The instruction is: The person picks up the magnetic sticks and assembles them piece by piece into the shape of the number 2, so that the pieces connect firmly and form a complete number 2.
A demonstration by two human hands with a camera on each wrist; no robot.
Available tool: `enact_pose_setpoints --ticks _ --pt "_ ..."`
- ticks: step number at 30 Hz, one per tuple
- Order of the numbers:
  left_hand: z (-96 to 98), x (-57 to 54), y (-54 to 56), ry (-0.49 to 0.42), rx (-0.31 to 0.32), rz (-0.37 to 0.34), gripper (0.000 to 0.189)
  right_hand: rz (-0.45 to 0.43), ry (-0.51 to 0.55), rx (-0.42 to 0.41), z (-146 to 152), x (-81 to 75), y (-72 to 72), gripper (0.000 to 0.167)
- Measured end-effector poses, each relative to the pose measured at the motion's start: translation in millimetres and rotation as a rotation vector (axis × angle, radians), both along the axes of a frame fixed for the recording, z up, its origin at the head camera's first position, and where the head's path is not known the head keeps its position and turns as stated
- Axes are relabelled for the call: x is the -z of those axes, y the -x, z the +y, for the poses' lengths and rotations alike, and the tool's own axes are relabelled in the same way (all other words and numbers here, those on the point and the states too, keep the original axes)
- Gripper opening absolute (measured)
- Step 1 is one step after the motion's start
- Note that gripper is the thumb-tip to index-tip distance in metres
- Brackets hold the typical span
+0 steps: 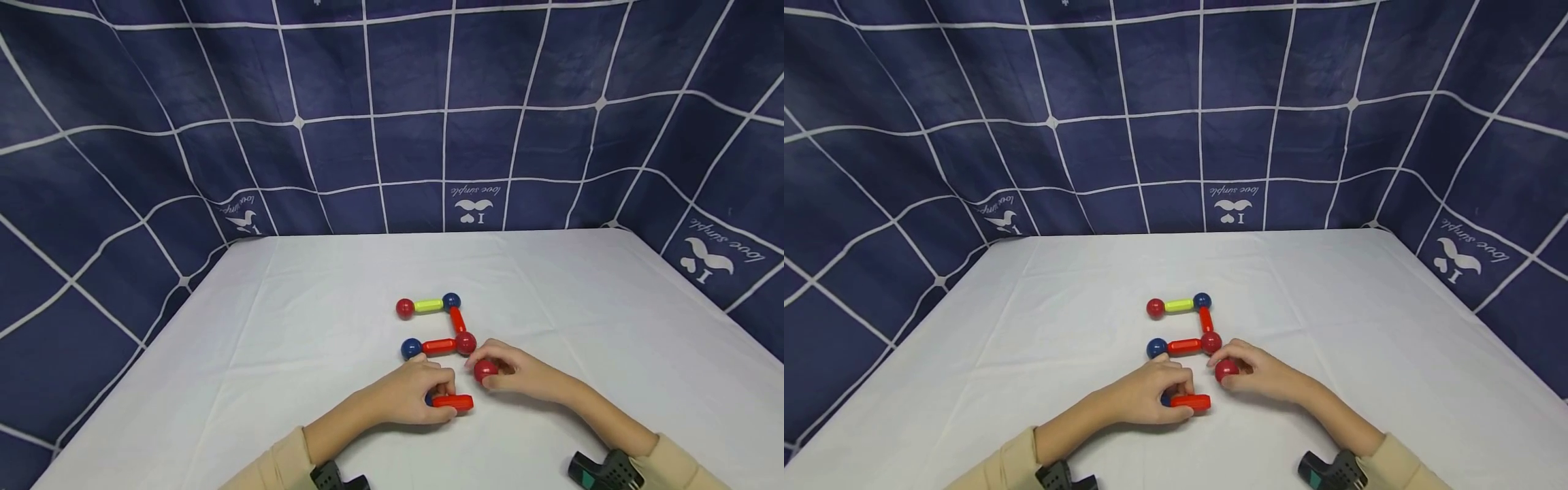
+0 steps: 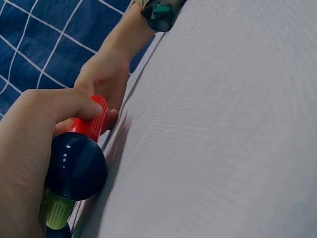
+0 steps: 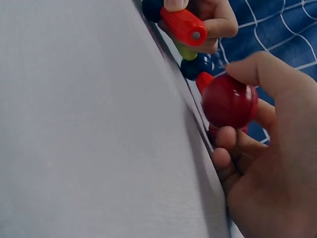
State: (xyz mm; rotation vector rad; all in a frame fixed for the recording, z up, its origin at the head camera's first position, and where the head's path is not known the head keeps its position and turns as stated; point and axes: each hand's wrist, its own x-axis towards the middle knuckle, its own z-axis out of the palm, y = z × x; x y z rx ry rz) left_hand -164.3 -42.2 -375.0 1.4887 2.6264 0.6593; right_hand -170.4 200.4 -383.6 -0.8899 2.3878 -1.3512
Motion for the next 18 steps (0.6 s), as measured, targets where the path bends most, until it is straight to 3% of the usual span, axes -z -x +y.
enact_pose_setpoints --ticks 9,18 --pt "-0.1 0.2 -1.5 0.000 -0.006 -0.009 0.012 -0.171 -0.171 -0.120 -5 -9.6 -6.8 0.026" --pt "-0.6 -0.2 0.2 -0.013 0.001 0.004 0.013 -0.210 -0.126 -0.196 -6 -11.7 -10.4 0.026"
